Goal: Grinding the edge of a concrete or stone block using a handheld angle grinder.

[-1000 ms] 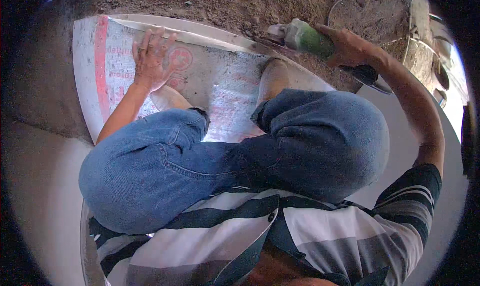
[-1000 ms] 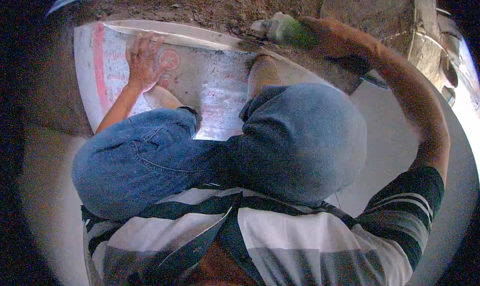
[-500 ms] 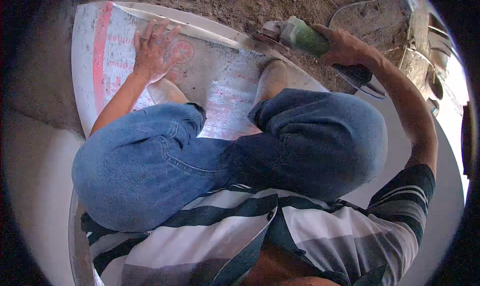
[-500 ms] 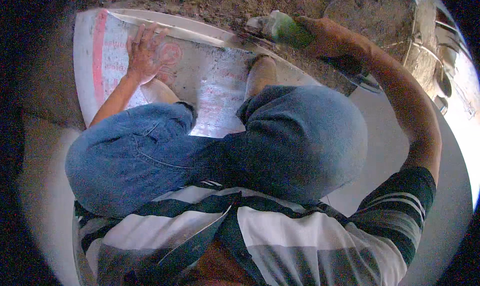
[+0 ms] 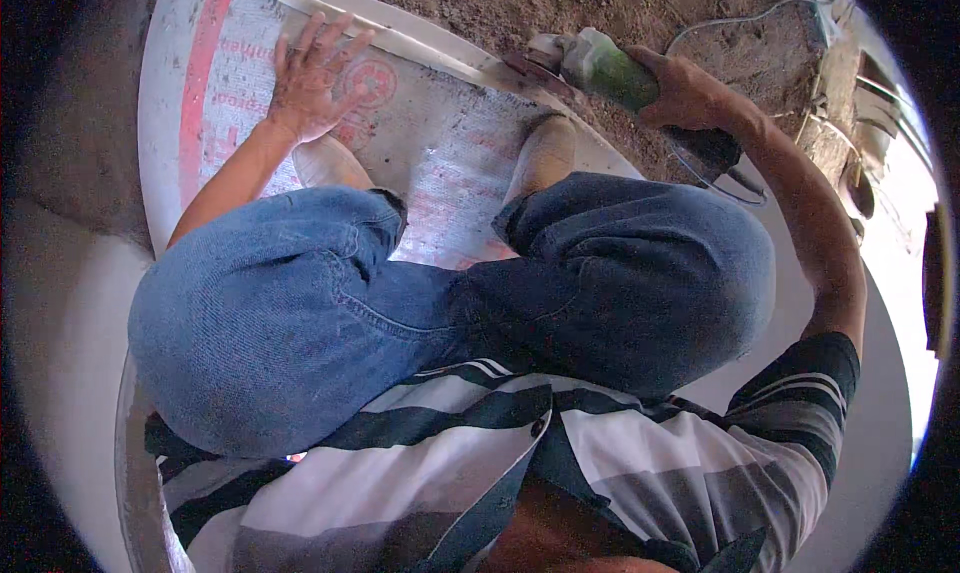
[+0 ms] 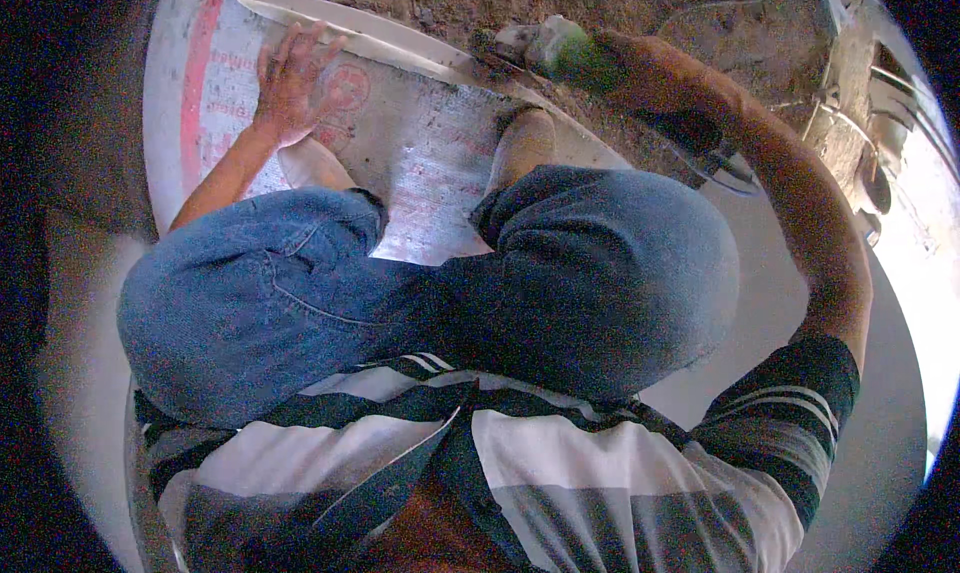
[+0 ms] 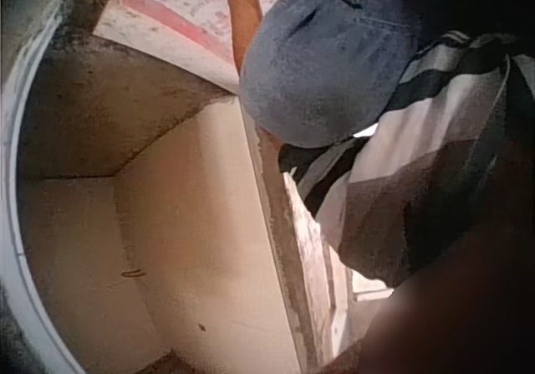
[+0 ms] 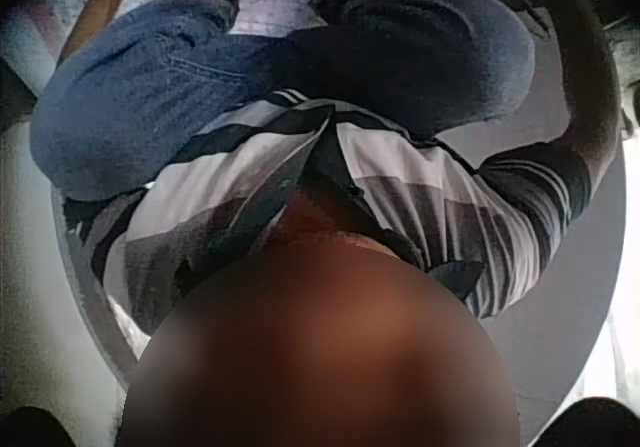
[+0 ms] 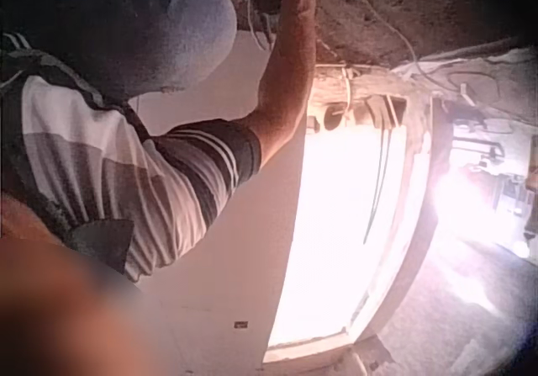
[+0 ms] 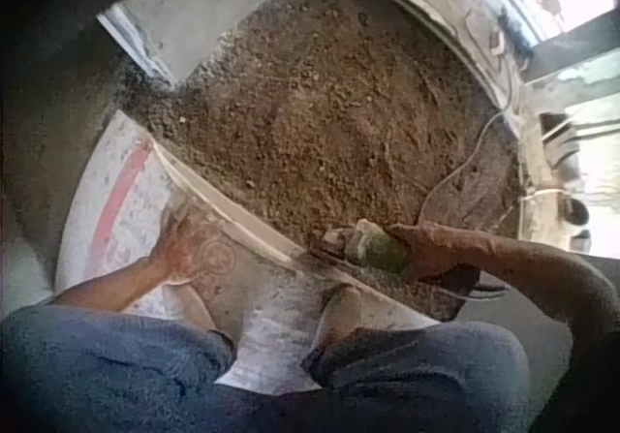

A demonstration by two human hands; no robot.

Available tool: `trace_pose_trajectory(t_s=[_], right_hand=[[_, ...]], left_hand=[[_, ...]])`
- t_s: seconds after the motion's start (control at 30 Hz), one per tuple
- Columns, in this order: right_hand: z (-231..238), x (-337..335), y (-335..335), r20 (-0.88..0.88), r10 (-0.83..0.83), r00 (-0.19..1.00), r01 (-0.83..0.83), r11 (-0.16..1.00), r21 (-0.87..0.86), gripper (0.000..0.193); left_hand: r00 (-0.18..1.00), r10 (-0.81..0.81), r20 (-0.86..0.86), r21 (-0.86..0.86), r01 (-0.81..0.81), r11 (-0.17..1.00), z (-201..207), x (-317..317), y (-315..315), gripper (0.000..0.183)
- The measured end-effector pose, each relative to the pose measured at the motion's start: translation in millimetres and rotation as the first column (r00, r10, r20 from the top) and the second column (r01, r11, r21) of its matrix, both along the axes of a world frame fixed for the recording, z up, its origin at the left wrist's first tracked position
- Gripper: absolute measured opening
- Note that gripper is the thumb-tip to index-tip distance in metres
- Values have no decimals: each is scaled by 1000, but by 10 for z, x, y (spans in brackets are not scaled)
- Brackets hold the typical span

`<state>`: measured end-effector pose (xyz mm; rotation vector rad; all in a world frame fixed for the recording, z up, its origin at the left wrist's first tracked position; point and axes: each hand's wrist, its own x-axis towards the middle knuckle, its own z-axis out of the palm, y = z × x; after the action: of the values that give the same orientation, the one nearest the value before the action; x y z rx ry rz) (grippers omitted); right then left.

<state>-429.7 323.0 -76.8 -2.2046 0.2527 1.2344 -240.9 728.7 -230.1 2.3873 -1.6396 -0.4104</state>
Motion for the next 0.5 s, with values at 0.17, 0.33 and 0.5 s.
trace_pose_trajectory(t_s=[0.17, 0.33, 0.5], right_hand=[[10, 57, 28, -30, -62, 998, 63, 997, 37, 83], [1, 82, 34, -22, -52, 998, 52, 998, 30, 84], [-15, 128, 59, 28, -64, 998, 62, 996, 63, 85]], left_hand=[[1000, 7, 5, -18, -7, 1000, -5, 0, -9, 66], [1000, 9, -20, -45, -10, 999, -7, -2, -9, 67], [1000, -1, 6, -29, 1, 1000, -12, 8, -13, 67]])
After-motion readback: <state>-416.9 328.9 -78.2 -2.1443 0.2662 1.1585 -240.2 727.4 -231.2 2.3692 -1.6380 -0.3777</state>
